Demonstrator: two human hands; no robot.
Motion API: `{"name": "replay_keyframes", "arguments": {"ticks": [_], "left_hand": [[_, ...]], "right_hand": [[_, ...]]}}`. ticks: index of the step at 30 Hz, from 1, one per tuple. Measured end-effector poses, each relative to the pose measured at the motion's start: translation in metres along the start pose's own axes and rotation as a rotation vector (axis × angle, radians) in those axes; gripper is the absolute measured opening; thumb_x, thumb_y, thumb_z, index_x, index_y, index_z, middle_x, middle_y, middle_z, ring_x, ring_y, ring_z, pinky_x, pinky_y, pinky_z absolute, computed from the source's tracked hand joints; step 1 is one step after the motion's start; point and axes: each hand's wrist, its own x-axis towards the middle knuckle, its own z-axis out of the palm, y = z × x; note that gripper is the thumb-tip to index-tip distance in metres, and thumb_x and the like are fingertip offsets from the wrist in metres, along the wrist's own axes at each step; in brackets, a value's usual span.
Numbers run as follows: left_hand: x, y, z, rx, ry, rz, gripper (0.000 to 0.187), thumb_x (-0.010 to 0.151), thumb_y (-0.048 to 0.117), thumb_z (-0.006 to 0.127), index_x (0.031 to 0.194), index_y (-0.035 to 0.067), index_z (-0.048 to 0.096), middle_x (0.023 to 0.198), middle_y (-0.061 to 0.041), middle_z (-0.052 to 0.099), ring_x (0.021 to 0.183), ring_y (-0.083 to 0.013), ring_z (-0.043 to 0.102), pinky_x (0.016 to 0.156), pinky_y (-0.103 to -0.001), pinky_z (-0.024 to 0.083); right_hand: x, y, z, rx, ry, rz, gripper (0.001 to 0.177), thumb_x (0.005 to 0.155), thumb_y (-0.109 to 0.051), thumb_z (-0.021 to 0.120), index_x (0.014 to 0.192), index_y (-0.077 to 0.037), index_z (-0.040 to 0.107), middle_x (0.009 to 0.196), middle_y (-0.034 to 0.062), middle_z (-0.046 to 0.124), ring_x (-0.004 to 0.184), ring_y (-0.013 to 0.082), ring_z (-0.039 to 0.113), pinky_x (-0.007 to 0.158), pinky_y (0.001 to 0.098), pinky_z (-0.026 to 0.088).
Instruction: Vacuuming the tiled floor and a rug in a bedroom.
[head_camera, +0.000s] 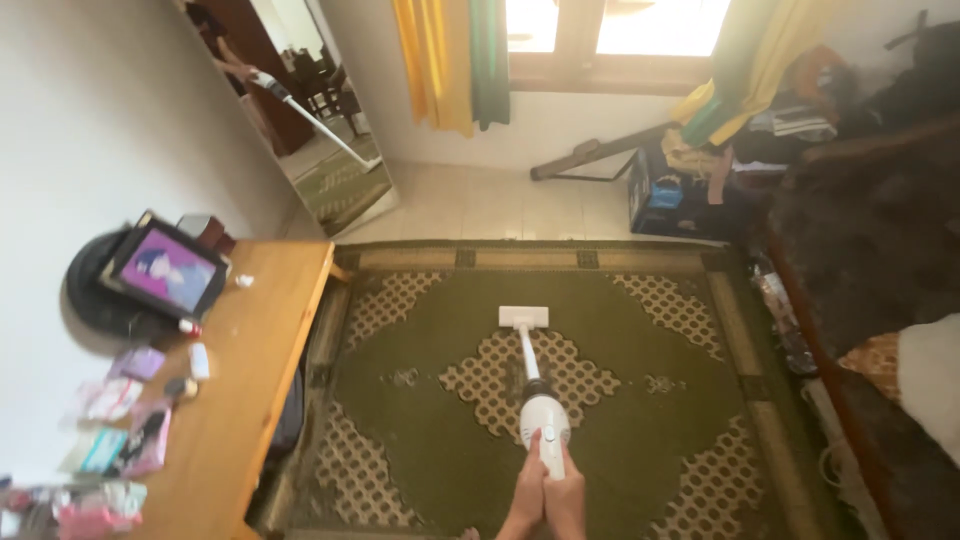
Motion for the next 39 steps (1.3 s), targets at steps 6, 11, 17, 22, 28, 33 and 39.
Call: {"name": "replay_keyframes", "arguments": {"ticks": [6,11,17,22,28,33,39], "left_hand": [[-0.116,-0.052,0.063,-0.342,0.049,-0.036,0.06,0.098,0.021,0.036,0.158,0.02,0.035,0.14,-0.008,0.059,0.115,-0.0185,0.06,0.103,-0.03,0.047],[-0.224,-0.085,0.098,-0.241,0.109,-0.063,0.056,0.107,0.036,0.037,0.16,0.018,0.039,0.133,-0.009,0.062,0.112,-0.0162,0.058,0.099,-0.026,0.046],[-0.328,-0.132,0.091,-0.209,0.107,-0.032,0.06,0.109,0.035,0.039,0.167,0.021,0.034,0.116,-0.011,0.05,0.101,-0.0203,0.049,0.096,-0.031,0.045],[-0.449,-0.108,0.106,-0.294,0.14,-0.067,0.059,0.103,0.035,0.037,0.16,0.021,0.035,0.141,-0.004,0.057,0.122,-0.016,0.056,0.105,-0.027,0.044],[-0.597,-0.12,0.125,-0.309,0.245,-0.2,0.058,0.103,0.034,0.035,0.16,0.022,0.035,0.115,-0.003,0.06,0.102,-0.0154,0.055,0.093,-0.028,0.046],[-0.648,-0.173,0.126,-0.077,0.213,0.03,0.065,0.101,0.026,0.039,0.165,0.02,0.03,0.096,0.004,0.052,0.091,-0.0108,0.051,0.091,-0.025,0.046],[-0.719,-0.162,0.167,-0.017,0.311,-0.116,0.063,0.104,0.033,0.035,0.166,0.024,0.026,0.091,-0.003,0.049,0.086,-0.0138,0.049,0.087,-0.026,0.046]], "right_hand": [[-0.081,0.042,-0.105,-0.122,-0.091,-0.04,0.059,0.083,-0.013,0.064,0.141,-0.007,0.061,0.104,0.0229,0.078,0.095,0.0213,0.075,0.082,0.0349,0.057],[-0.153,0.092,-0.168,0.001,-0.138,-0.104,0.056,0.084,-0.014,0.065,0.139,-0.003,0.059,0.107,0.0219,0.079,0.098,0.0204,0.071,0.083,0.0342,0.055],[-0.263,0.11,-0.218,-0.103,-0.174,-0.019,0.064,0.083,-0.015,0.065,0.145,-0.008,0.054,0.104,0.0236,0.078,0.093,0.0234,0.074,0.081,0.0352,0.056],[-0.363,0.127,-0.255,-0.166,-0.185,-0.034,0.057,0.085,-0.02,0.065,0.141,-0.01,0.059,0.103,0.0232,0.078,0.092,0.0276,0.076,0.08,0.0376,0.056],[-0.484,0.169,-0.315,-0.262,-0.211,-0.038,0.053,0.089,-0.022,0.064,0.141,-0.012,0.061,0.109,0.0248,0.076,0.1,0.0319,0.074,0.084,0.0402,0.055],[-0.534,0.185,-0.352,-0.242,-0.243,-0.192,0.056,0.087,-0.019,0.063,0.141,-0.011,0.058,0.117,0.024,0.073,0.107,0.0316,0.072,0.087,0.0393,0.054],[-0.577,0.176,-0.401,-0.287,-0.311,-0.138,0.053,0.088,-0.021,0.062,0.14,-0.013,0.062,0.11,0.0246,0.076,0.1,0.0306,0.075,0.085,0.0393,0.056]]}}
